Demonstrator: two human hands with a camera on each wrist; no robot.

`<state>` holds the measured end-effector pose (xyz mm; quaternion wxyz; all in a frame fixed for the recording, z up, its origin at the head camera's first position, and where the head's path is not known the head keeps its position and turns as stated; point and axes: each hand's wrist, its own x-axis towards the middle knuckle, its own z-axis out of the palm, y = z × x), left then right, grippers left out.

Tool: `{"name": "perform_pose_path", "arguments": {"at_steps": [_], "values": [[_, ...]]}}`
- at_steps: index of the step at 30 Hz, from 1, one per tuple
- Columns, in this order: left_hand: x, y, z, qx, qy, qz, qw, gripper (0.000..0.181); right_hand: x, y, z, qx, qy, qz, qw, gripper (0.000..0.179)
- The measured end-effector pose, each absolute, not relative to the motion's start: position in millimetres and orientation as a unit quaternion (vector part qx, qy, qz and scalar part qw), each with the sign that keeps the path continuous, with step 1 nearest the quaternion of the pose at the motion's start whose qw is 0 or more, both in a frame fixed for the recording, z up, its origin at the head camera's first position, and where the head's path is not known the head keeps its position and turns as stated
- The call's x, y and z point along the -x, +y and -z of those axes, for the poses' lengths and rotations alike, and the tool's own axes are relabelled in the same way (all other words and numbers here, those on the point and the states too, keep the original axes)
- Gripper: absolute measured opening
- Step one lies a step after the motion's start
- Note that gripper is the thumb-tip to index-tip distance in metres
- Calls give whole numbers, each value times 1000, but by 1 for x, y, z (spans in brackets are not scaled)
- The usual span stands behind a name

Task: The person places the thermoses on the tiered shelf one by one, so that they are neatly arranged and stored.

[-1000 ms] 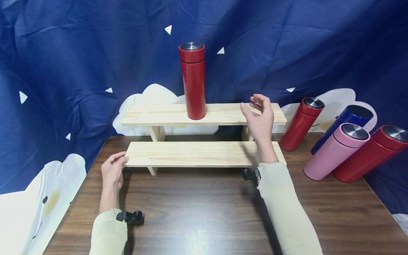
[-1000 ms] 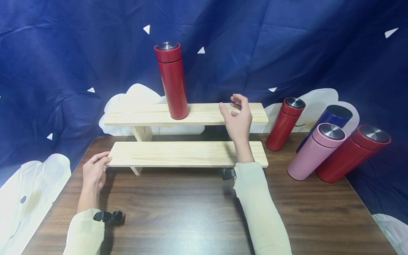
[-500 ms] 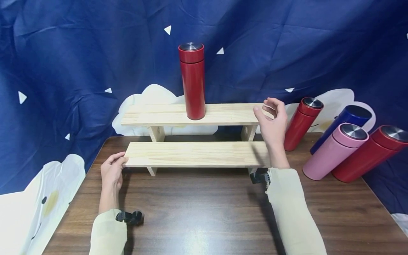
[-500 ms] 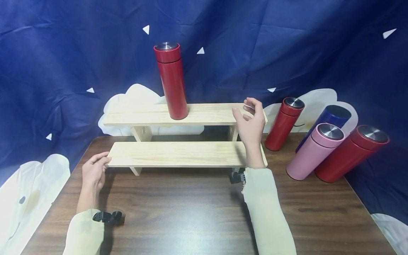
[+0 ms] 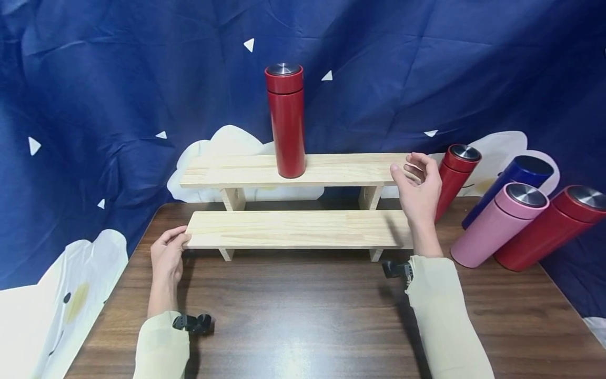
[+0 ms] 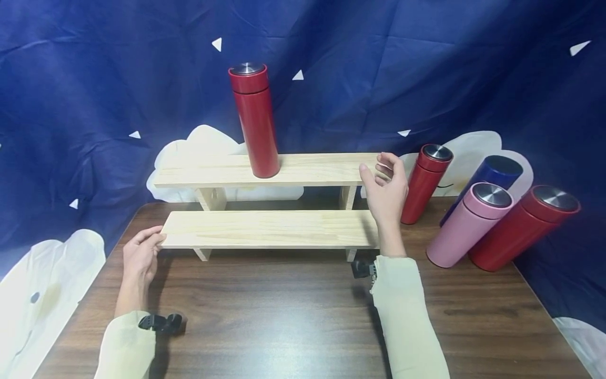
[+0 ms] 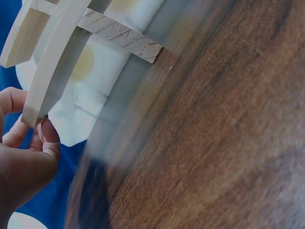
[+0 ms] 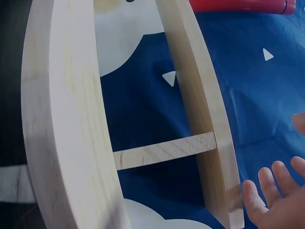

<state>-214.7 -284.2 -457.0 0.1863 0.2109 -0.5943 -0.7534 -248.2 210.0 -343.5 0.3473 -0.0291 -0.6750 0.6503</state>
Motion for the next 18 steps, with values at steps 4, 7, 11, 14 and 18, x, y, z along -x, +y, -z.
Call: {"name": "perform_pose_path", "arguments": {"at_steps": [4,7,11,14,18], "values": [[215,-284,458,-214,-596,751,189,21,245,215,343,29,-683,-641,348,46],[215,-285,458,-212,-594,753,189,21,243,220,341,31,-689,-632,352,45],[215,-285,459,-212,-590,756,189,22,239,227,338,42,-690,-627,360,44],[215,-285,458,-209,-588,758,187,22,236,233,335,55,-679,-634,365,44],[215,-286,458,-211,-589,758,185,21,232,241,330,59,-663,-644,377,43]]}}
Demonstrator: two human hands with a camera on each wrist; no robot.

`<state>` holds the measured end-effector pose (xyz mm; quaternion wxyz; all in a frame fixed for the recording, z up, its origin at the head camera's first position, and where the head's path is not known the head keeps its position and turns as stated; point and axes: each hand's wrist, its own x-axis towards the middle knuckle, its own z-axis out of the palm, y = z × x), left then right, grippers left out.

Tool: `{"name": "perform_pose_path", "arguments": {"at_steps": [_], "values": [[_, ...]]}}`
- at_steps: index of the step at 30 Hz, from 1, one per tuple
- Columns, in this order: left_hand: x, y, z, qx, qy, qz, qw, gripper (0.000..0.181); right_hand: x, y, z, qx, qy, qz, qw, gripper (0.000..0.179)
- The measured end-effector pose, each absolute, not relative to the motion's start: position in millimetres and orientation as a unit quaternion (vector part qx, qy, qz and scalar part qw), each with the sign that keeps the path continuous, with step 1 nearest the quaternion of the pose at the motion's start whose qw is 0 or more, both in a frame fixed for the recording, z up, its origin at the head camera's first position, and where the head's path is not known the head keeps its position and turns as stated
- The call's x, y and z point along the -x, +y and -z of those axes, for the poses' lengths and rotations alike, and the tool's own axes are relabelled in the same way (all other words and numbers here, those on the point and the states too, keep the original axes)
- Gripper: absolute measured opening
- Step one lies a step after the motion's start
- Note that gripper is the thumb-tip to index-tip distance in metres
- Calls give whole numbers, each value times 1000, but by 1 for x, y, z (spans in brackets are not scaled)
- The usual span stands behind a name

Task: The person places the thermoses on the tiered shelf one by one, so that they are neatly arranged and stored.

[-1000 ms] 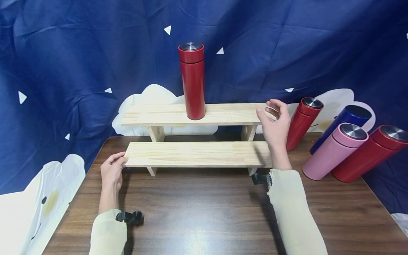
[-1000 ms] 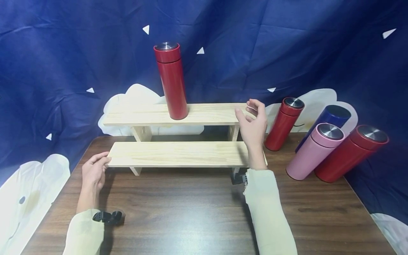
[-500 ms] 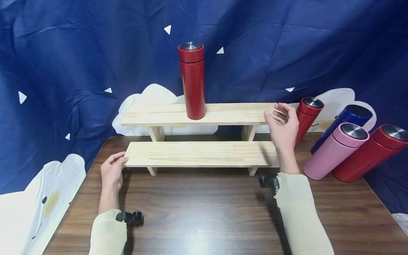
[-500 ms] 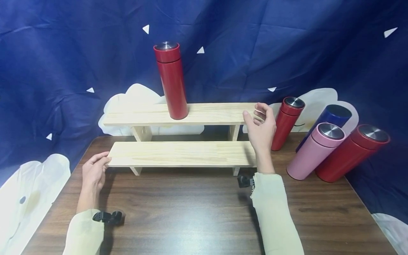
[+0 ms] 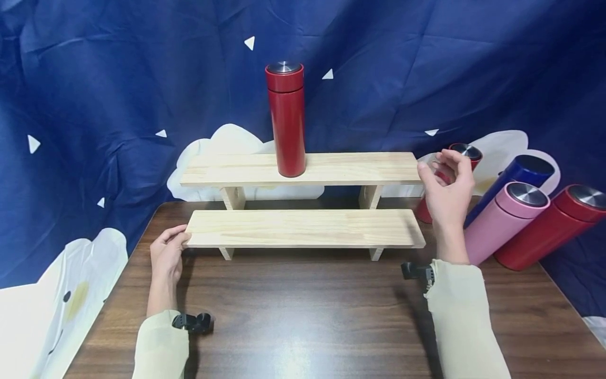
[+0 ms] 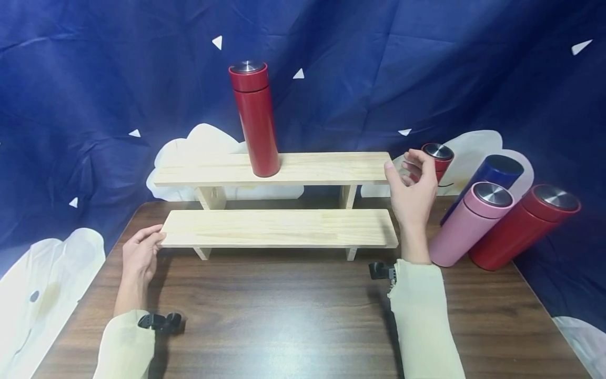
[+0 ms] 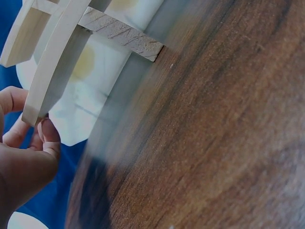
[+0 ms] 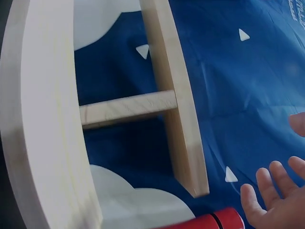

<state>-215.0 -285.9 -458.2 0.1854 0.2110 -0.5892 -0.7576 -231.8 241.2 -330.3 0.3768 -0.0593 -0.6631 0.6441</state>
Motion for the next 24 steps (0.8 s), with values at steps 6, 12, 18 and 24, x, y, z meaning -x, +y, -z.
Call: {"name": "perform_pose_path", "arguments": {"at_steps": [6,12,18,24], "values": [[215,-286,458,-217,-585,759,186,22,225,253,323,66,-662,-631,400,42],[215,-285,457,-213,-580,763,187,22,217,263,314,72,-644,-635,420,41],[214,-284,456,-216,-582,762,185,22,211,278,305,71,-620,-647,439,41],[214,-284,456,-215,-583,762,184,22,204,295,299,94,-626,-626,457,42]]}}
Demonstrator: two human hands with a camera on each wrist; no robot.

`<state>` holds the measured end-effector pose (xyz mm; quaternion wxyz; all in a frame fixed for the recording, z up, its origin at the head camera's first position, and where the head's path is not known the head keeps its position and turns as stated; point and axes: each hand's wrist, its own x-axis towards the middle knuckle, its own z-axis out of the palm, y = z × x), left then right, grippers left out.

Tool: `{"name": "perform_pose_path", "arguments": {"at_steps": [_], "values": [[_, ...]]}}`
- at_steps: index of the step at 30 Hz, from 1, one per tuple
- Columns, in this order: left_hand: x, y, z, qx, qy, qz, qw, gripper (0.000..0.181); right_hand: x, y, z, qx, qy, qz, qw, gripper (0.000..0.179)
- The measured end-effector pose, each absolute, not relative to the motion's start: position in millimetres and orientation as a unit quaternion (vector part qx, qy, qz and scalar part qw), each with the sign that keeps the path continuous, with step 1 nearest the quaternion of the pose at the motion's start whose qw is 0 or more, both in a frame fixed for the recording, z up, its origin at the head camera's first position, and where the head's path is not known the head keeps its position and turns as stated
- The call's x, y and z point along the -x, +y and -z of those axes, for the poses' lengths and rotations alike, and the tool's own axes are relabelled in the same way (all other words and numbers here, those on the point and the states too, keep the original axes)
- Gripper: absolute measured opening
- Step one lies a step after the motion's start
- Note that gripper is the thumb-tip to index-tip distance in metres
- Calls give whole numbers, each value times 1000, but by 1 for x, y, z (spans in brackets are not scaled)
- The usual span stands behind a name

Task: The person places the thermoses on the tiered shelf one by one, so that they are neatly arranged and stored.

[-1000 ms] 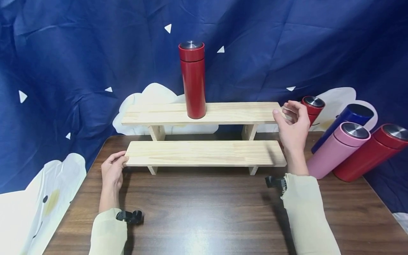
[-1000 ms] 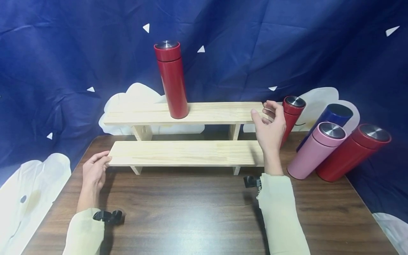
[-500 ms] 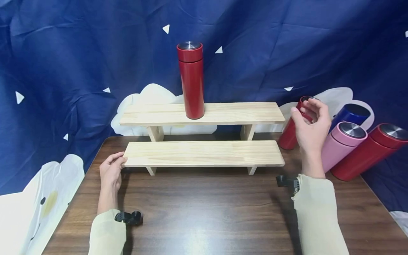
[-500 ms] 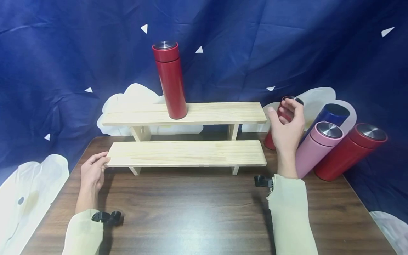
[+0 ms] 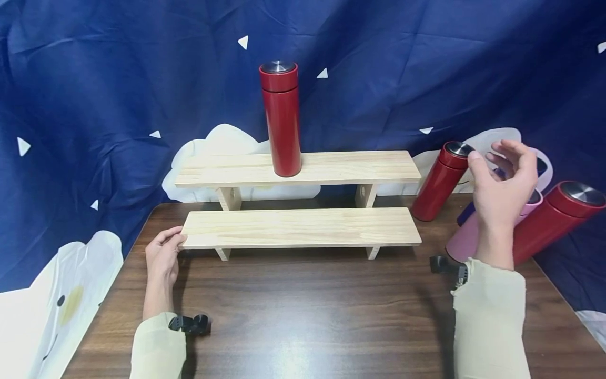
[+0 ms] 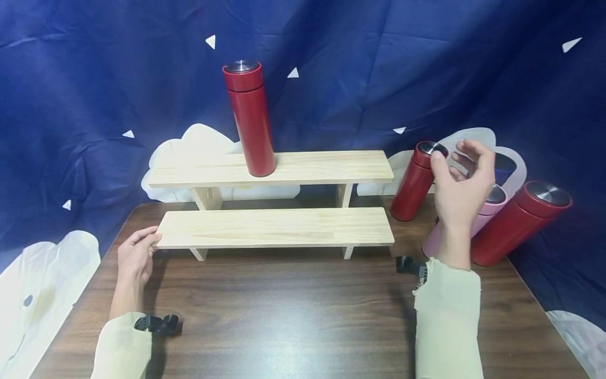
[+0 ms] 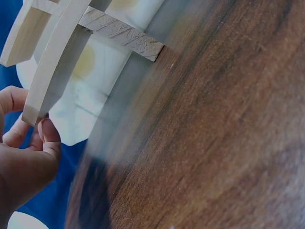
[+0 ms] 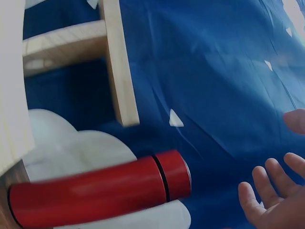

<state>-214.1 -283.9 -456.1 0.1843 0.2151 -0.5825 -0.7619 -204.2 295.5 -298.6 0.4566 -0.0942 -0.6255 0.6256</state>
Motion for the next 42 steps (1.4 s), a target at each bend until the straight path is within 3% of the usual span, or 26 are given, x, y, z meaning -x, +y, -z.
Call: {"name": "perform_pose_path", "arguments": {"at_steps": [16,26,42], "values": [[215,-285,457,-217,-584,761,183,22,183,327,299,194,-620,-563,511,38],[216,-286,456,-221,-587,758,177,22,174,334,306,251,-606,-554,513,36],[214,-284,457,-217,-583,761,182,22,165,336,342,255,-523,-651,488,64]]}}
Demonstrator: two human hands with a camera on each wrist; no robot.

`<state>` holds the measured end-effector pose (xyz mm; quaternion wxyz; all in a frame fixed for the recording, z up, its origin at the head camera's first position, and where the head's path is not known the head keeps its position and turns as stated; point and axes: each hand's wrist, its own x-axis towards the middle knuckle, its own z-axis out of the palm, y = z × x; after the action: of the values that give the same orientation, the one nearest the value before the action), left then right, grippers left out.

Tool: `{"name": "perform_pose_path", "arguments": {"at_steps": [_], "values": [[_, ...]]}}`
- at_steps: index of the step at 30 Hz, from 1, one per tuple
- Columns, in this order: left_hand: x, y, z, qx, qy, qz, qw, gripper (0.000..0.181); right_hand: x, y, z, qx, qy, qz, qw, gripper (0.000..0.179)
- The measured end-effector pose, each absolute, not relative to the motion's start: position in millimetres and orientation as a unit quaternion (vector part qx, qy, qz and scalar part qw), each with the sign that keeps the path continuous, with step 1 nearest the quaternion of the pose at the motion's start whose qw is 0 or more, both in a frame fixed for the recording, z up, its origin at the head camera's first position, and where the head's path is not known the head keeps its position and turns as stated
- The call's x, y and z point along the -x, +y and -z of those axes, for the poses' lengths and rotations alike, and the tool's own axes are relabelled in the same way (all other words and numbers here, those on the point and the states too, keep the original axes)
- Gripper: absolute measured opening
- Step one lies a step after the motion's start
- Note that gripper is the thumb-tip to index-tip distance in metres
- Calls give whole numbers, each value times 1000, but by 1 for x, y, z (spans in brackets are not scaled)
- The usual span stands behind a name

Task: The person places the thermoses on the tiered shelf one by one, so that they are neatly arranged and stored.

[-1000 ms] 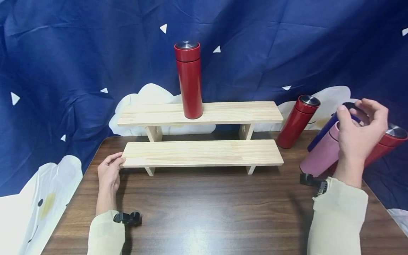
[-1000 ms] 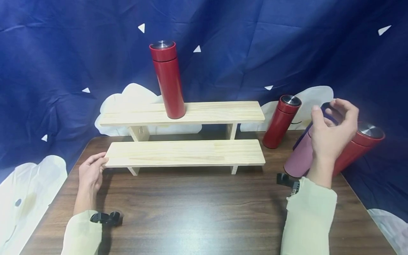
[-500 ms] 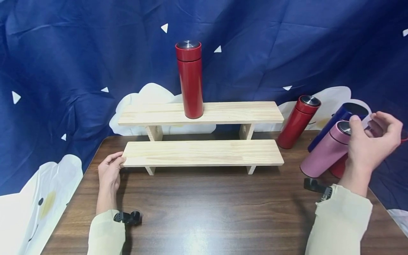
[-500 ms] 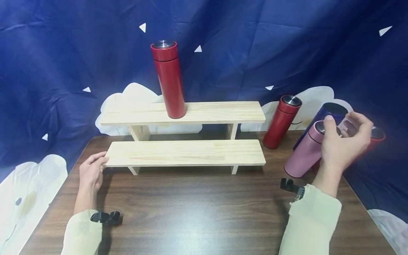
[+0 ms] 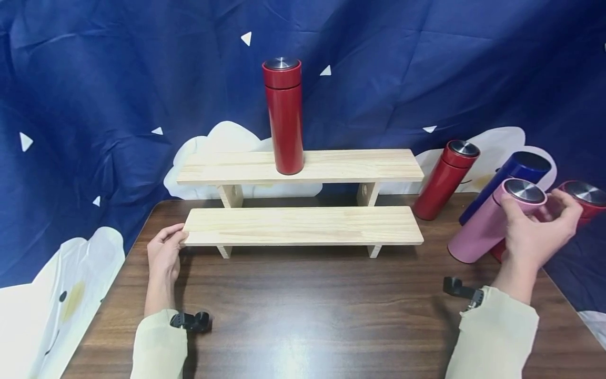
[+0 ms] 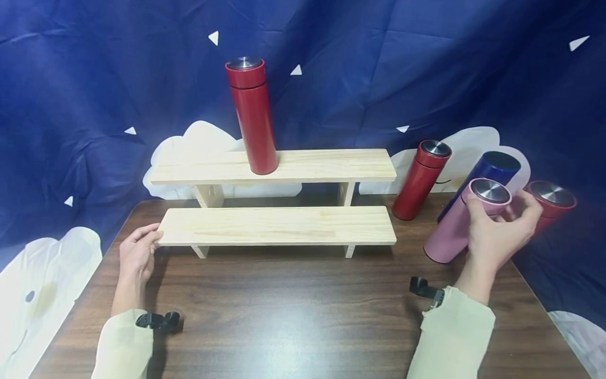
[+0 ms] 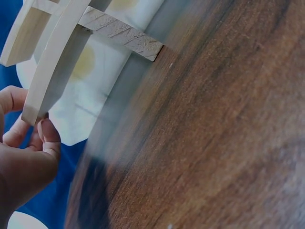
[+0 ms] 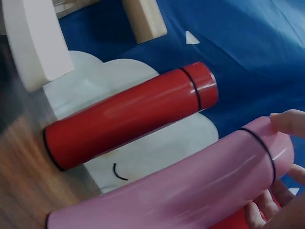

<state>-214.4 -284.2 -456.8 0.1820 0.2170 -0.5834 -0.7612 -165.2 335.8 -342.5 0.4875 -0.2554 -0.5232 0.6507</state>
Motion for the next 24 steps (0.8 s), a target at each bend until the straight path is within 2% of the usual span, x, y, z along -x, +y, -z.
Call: {"name": "perform_pose_path", "arguments": {"at_steps": [5,14,24], "values": [[214,-283,456,-219,-579,764,182,22,165,339,361,251,-496,-682,475,70],[215,-283,457,-222,-577,764,181,23,165,345,386,287,-471,-719,422,71],[214,-282,458,-218,-570,771,183,24,167,344,419,288,-490,-707,420,68]]}}
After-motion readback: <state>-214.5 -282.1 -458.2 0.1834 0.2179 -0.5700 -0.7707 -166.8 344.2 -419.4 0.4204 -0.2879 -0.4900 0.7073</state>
